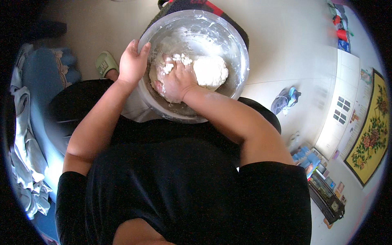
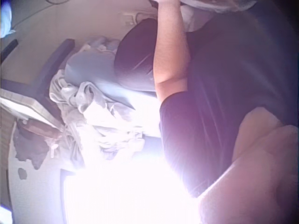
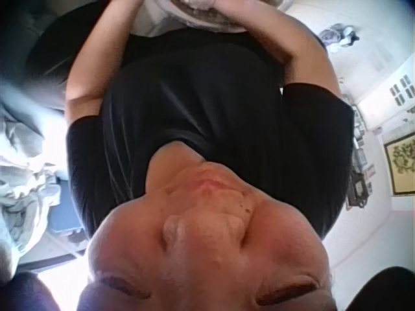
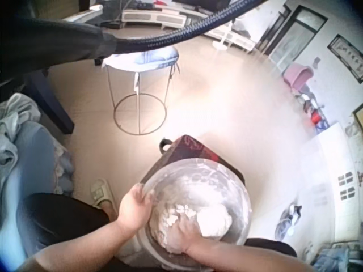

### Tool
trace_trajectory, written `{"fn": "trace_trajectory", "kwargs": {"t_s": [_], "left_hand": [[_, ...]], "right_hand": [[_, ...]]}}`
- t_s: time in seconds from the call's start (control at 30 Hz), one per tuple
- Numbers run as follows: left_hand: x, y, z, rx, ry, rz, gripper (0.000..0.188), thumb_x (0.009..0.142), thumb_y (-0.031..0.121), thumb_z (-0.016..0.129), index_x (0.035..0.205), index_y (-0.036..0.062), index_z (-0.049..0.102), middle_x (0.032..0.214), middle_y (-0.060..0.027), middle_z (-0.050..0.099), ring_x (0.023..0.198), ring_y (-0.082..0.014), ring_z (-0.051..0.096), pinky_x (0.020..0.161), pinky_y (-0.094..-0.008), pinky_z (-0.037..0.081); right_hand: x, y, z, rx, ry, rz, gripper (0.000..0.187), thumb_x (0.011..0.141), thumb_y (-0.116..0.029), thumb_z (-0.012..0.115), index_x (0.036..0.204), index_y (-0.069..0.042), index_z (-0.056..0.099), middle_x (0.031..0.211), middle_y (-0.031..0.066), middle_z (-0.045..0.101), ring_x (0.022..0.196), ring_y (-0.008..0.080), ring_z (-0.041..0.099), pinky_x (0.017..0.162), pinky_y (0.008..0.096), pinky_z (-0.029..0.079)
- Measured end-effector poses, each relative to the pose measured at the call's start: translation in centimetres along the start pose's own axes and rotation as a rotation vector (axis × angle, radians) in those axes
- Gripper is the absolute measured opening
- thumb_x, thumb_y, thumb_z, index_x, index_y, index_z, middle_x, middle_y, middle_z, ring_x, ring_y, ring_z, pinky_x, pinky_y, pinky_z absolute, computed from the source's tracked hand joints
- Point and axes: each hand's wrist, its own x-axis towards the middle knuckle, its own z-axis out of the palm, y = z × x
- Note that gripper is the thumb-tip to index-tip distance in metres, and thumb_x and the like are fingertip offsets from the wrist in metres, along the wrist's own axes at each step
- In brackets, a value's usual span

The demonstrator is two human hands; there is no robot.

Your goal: The person kneads dough in a large metal bowl placed on their lap. They use both hands to press, fold, and turn the dough repeatedly, gradually forming it into a cohesive mass.

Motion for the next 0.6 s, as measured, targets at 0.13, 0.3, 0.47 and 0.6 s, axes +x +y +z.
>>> {"fn": "trace_trajectory", "kwargs": {"t_s": [0.13,0.3,0.47,0.6], "left_hand": [[-0.4,1.4,-0.7,0.053,-0.022,-0.020,0.044,0.084,0.032,0.052,0.109,-0.0033,0.053,0.095,-0.0235,0.060,0.092,-0.0356,0.057,0.082,-0.0377,0.045],[-0.1,1.5,-0.7,0.089,-0.032,-0.004,0.045,0.084,0.032,0.051,0.111,-0.0038,0.052,0.100,-0.0238,0.058,0.098,-0.0350,0.056,0.086,-0.0379,0.043],[0.4,1.6,-1.2,0.112,-0.070,-0.009,0.049,0.083,0.034,0.050,0.114,-0.0030,0.050,0.107,-0.0225,0.057,0.103,-0.0335,0.053,0.090,-0.0368,0.041],[0.3,1.5,-1.0,0.101,-0.050,0.007,0.052,0.084,0.036,0.052,0.113,-0.0060,0.050,0.106,-0.0241,0.057,0.102,-0.0344,0.054,0.088,-0.0344,0.042]], "right_hand": [[3.3,1.0,-0.1,-0.024,-0.055,0.022,0.053,0.073,-0.046,0.051,0.121,-0.024,0.047,0.131,0.0089,0.038,0.112,0.0331,0.038,0.092,0.0510,0.031],[5.5,2.0,-1.6,-0.073,0.103,0.003,0.054,0.077,-0.052,0.046,0.120,-0.020,0.048,0.119,0.0148,0.049,0.111,0.0311,0.042,0.093,0.0417,0.036],[6.1,1.2,-2.4,-0.070,0.024,0.153,0.060,0.075,-0.055,0.050,0.123,-0.019,0.044,0.105,0.0127,0.058,0.105,0.0283,0.050,0.090,0.0393,0.039],[3.4,2.1,-3.8,0.328,-0.001,0.068,0.060,0.077,-0.056,0.050,0.115,-0.009,0.050,0.110,0.0118,0.057,0.098,0.0288,0.056,0.085,0.0372,0.044]]}}
